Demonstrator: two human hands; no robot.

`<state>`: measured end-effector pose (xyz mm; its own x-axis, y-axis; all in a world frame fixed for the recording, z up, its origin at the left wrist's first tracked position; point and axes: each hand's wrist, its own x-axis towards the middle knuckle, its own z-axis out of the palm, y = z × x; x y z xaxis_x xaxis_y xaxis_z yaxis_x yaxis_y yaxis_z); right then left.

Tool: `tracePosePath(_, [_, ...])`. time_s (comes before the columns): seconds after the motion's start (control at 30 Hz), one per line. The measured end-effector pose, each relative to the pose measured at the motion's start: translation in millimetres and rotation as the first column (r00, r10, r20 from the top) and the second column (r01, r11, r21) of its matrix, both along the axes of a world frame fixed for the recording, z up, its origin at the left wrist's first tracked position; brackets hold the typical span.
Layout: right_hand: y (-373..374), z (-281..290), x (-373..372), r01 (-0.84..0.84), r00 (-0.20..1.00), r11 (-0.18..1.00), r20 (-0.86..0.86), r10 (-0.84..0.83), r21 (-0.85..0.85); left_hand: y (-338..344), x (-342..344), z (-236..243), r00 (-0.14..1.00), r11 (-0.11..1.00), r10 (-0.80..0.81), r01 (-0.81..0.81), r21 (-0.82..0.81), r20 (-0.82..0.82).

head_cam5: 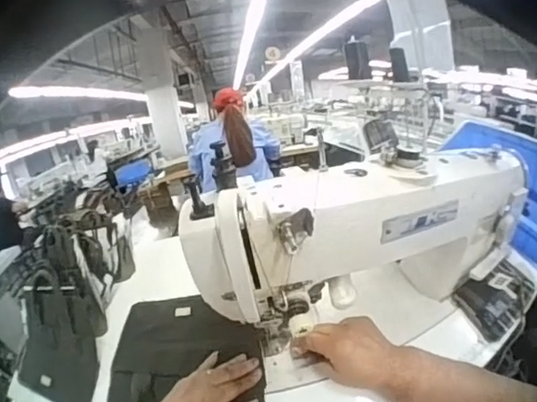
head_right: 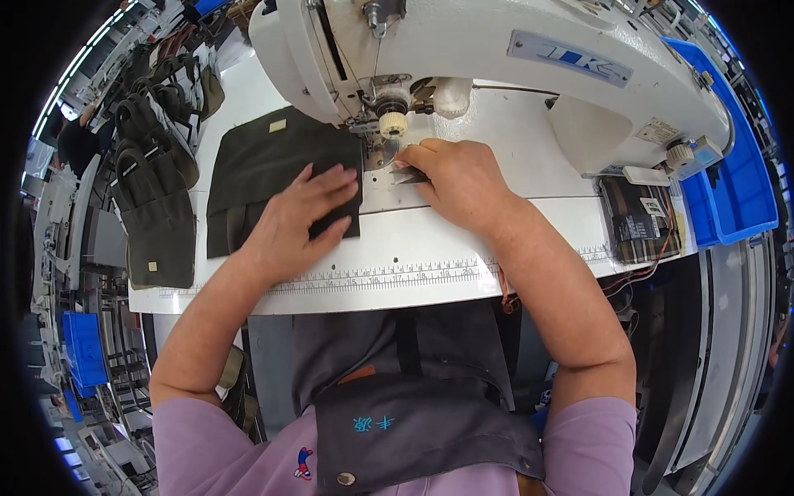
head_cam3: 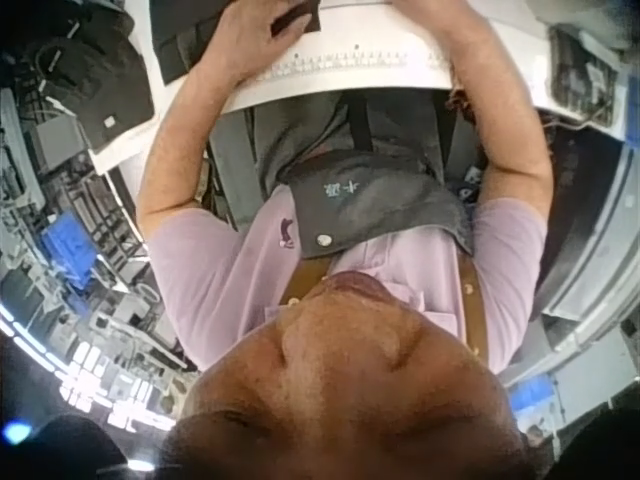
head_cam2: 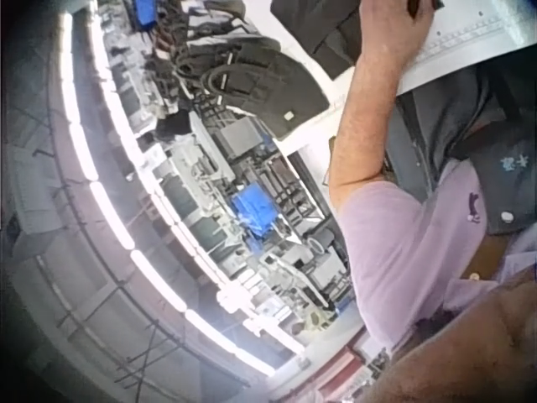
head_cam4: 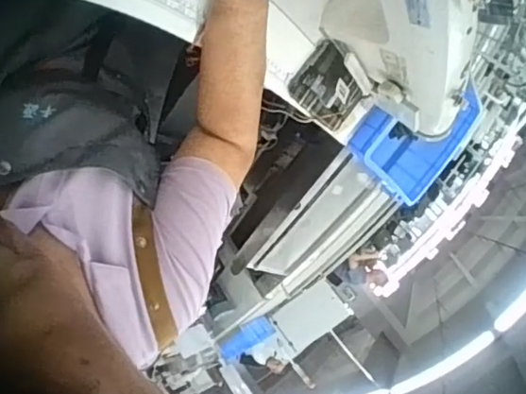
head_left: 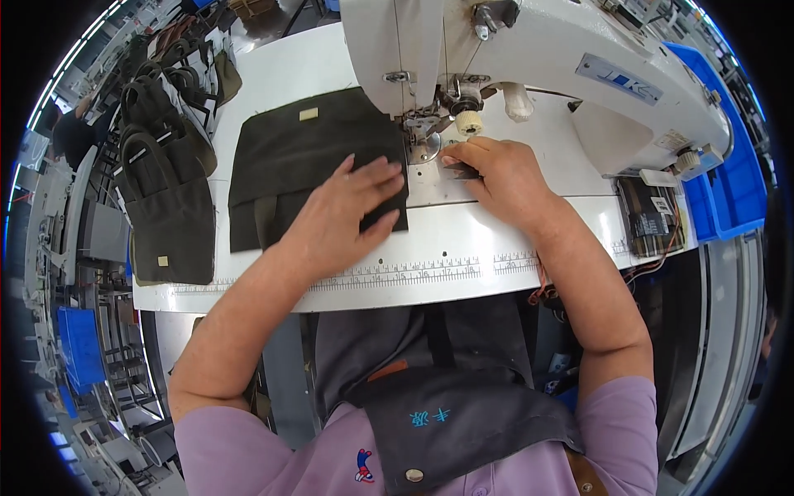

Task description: Sewing various components of fabric bags using an industrial sewing machine.

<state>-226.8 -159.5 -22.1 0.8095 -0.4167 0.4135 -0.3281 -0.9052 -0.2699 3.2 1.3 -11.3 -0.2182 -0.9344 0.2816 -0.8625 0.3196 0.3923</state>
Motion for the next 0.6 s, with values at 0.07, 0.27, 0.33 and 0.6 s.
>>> tracePosePath(0.07, [-0.9,-1.4,-1.7,-0.017,1.0,1.0,-0.005,0.018,0.023,30.7,-11.6,6.5,1.0,0.998,-0.026,0.026,0.052,-0.013])
tracePosePath(0.27, [2.8,3.0,0.7,-0.029,1.0,0.999,-0.011,0.029,-0.02,97.9,-21.4,40.1,0.996,0.996,-0.026,0.033,0.079,-0.085])
tracePosePath(0.33, [4.0,3.9,-2.1,-0.016,1.0,1.0,-0.027,0.016,-0.018,121.8,-9.0,39.2,0.988,0.995,0.095,-0.095,0.007,-0.119])
tracePosePath(0.6, [6.6,-0.2,-0.7,-0.038,0.999,0.999,0.006,0.038,-0.009,214.0,16.5,-22.5,0.58,0.606,0.516,-0.767,-0.21,-0.631])
